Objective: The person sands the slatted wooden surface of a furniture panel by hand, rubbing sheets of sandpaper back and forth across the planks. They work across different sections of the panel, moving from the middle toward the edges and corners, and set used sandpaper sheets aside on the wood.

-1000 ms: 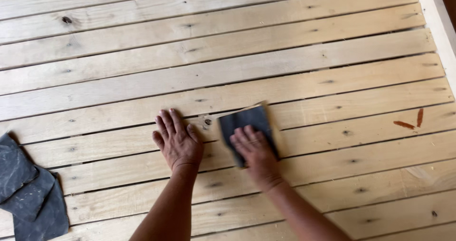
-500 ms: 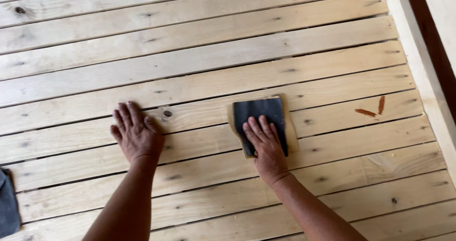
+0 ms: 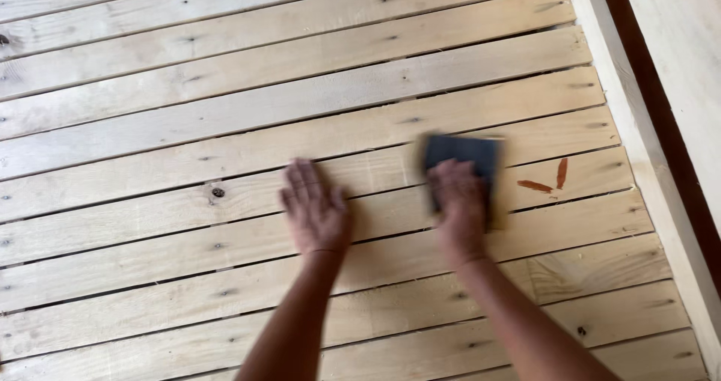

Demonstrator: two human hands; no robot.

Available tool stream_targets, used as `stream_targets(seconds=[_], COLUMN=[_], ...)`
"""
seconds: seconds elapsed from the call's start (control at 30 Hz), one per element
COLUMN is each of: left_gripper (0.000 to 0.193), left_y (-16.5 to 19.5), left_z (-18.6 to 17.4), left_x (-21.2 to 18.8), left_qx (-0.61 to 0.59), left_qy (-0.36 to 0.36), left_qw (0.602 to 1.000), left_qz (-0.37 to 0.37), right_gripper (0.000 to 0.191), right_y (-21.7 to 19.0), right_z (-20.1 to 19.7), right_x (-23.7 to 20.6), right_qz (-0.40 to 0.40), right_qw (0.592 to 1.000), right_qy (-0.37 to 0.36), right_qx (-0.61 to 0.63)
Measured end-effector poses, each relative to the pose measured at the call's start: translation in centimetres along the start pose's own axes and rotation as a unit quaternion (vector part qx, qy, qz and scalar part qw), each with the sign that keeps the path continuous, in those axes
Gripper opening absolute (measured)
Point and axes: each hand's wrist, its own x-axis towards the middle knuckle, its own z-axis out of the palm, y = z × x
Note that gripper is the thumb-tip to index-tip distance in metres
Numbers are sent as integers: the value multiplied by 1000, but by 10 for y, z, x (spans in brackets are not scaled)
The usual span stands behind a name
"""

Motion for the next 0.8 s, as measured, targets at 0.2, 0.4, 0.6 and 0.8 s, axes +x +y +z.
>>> stream_targets(seconds=[0.2, 0.4, 0.6, 0.8], left_gripper=[74, 73, 68, 64], left_y=[33, 33, 30, 29], left_z=[2, -1, 3, 5], left_x=[-6, -5, -5, -4], left_qx=[-47, -29, -38, -49], left_qy=[-15, -2, 7, 12], left_qw=[999, 999, 999, 999], left_qz=[18, 14, 18, 16], right_gripper=[57, 57, 71, 57], right_y=[66, 72, 2, 80], right_z=[-84, -111, -11, -141], right_x=[2, 40, -45, 8], right_qz=[-86, 138, -147, -87], right_qw=[986, 931, 968, 972], right_qy=[-28, -41, -188, -31], right_qx=[-137, -335, -78, -217])
